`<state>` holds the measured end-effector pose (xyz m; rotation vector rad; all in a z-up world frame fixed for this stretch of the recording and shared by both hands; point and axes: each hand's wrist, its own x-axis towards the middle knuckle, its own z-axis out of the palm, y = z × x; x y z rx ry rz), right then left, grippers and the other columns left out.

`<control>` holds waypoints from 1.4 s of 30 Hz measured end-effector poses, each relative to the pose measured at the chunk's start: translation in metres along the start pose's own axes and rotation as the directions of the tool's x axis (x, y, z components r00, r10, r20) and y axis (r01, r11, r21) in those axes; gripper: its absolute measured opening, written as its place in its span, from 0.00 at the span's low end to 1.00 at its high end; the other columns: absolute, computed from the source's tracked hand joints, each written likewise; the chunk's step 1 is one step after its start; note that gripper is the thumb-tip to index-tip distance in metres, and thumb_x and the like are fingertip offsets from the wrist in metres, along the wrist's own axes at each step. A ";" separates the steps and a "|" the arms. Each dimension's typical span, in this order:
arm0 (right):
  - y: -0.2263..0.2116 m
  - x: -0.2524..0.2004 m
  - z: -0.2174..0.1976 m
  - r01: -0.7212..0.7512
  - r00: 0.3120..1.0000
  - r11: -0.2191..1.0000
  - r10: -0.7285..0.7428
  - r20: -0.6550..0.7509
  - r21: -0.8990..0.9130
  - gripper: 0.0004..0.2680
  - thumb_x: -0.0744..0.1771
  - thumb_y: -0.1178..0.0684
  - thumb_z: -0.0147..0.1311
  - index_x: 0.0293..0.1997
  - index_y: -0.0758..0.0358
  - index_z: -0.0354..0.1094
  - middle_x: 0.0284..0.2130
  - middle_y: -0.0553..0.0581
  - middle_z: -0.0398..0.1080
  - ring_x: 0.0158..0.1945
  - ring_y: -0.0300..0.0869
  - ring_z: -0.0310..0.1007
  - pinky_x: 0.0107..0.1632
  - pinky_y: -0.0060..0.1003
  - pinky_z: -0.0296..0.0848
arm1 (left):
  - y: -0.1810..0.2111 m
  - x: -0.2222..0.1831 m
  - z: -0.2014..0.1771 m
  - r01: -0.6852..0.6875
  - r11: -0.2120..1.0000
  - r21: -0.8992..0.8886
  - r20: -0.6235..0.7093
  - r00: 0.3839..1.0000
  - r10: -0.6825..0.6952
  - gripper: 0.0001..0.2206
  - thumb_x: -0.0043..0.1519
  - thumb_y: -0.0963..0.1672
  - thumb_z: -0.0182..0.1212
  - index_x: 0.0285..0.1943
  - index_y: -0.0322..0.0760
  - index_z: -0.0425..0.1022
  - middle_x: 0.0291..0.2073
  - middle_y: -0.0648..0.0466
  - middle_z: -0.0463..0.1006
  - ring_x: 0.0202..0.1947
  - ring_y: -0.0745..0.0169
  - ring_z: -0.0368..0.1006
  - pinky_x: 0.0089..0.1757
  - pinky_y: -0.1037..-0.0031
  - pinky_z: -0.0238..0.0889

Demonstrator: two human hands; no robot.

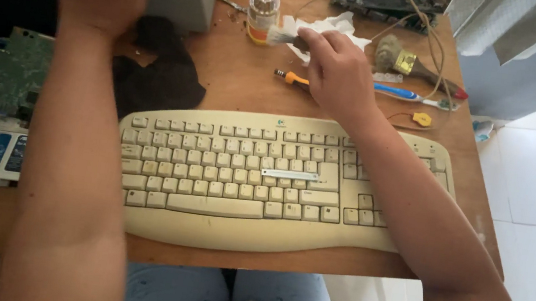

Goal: Cleaning a computer keyboard using a brush and cloth

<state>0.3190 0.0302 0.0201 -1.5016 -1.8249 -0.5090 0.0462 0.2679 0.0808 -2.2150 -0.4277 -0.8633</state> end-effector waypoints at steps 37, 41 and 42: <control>-0.117 -0.076 -0.073 0.202 0.813 0.966 -0.074 0.577 -0.160 0.06 0.67 0.53 0.55 0.47 0.56 0.72 0.42 0.54 0.71 0.50 0.49 0.74 0.47 0.41 0.72 | 0.140 -0.036 -0.083 0.285 0.275 -0.918 0.358 0.895 0.268 0.52 0.49 0.60 0.73 0.79 0.39 0.51 0.72 0.40 0.56 0.73 0.32 0.53 0.66 0.40 0.47; -0.116 -0.083 -0.072 0.265 0.825 0.944 -0.115 0.553 -0.197 0.04 0.69 0.51 0.52 0.43 0.55 0.70 0.39 0.52 0.69 0.47 0.46 0.73 0.45 0.38 0.70 | 0.138 -0.034 -0.091 0.295 0.246 -0.923 0.360 0.889 0.284 0.50 0.50 0.57 0.73 0.79 0.39 0.52 0.72 0.38 0.57 0.71 0.29 0.55 0.66 0.40 0.48; -0.116 -0.083 -0.072 0.266 0.828 0.943 -0.117 0.548 -0.201 0.04 0.69 0.52 0.51 0.43 0.55 0.69 0.38 0.52 0.69 0.46 0.46 0.73 0.45 0.38 0.70 | 0.137 -0.032 -0.094 0.311 0.251 -0.917 0.380 0.871 0.312 0.49 0.51 0.56 0.74 0.79 0.38 0.52 0.72 0.36 0.57 0.71 0.28 0.56 0.66 0.39 0.48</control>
